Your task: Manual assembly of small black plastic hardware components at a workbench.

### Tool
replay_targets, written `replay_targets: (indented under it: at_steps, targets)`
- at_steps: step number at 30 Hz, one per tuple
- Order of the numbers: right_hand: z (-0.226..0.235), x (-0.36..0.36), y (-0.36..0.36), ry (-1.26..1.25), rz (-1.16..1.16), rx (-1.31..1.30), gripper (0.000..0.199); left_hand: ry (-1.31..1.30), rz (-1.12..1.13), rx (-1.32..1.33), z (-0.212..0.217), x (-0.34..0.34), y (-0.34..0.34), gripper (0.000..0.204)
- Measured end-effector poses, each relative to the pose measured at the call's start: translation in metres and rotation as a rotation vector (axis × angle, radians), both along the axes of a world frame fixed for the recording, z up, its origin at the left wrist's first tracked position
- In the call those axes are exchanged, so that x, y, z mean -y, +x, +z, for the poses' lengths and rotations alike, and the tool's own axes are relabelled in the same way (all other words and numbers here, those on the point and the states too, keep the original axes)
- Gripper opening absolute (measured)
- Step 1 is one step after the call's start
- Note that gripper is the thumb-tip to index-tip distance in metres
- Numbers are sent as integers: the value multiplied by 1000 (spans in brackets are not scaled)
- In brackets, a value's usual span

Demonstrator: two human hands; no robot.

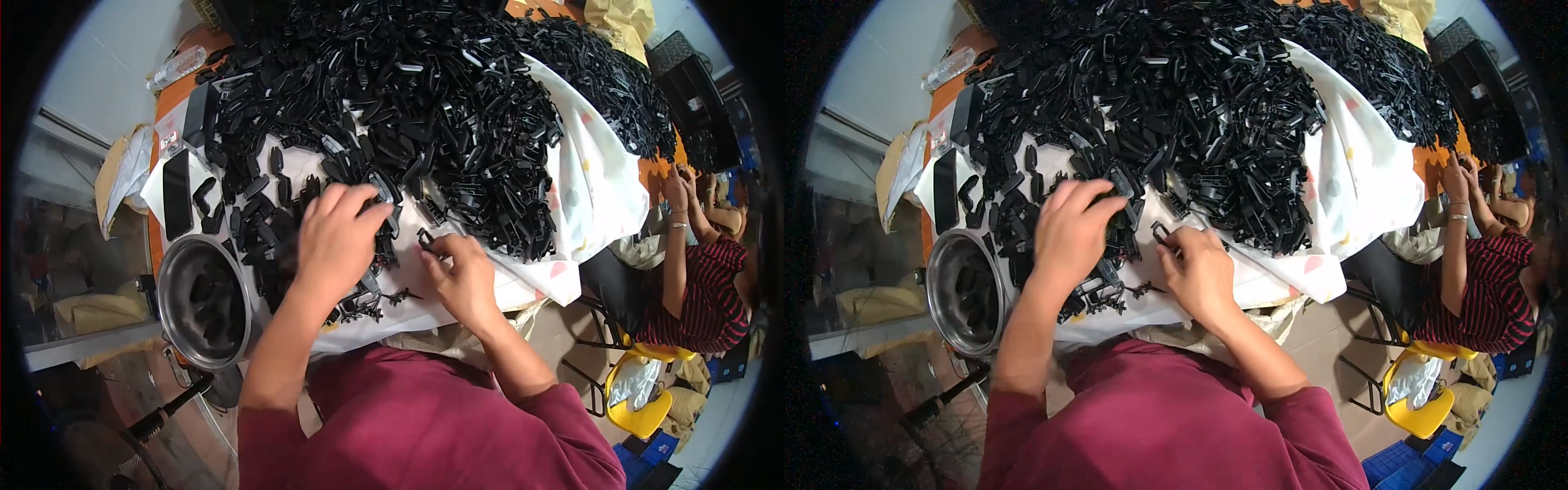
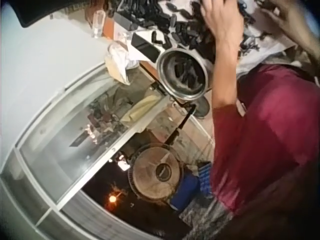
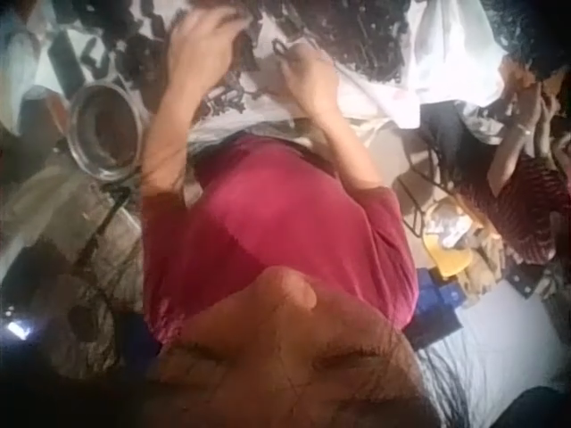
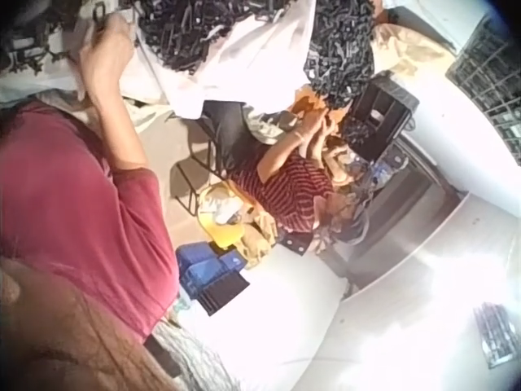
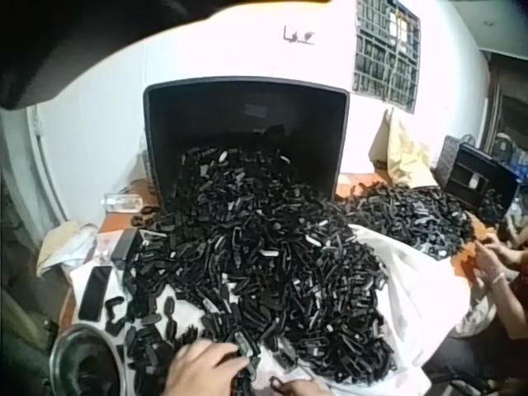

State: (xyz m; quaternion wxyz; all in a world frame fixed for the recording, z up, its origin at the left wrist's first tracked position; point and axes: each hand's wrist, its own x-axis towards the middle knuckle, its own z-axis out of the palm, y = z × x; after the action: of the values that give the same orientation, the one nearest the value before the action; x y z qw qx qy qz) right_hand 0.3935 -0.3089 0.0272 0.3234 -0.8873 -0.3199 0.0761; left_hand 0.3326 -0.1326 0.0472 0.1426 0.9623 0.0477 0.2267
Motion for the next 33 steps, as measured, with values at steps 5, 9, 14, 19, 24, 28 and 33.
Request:
replay_targets:
  at_steps: [5, 9, 14, 19, 24, 28, 33]
  targets:
    - [-4, 26, 1, 222, -180, -263, 22, 129, -126, -193, -13, 15, 52, 9]
    - [-1, 31, -2, 319, -220, -330, 29, 212, -284, -130, -33, 24, 65, 11]
    - [-8, 40, 3, 448, -180, -309, 31, -727, -186, -316, -11, 27, 47, 13]
    - [21, 26, 7, 631, 13, -123, 29, -1220, -232, -172, 4, 34, 16, 28]
    - [26, 31, 8, 479, 138, 118, 38, -976, -239, -38, 5, 34, 2, 30]
    - [30, 35, 6, 300, 240, 308, 44, -726, -256, -19, 5, 34, -4, 26]
    - [18, 25, -13, 317, 181, 231, 42, -1680, -96, -25, -21, 59, -17, 26]
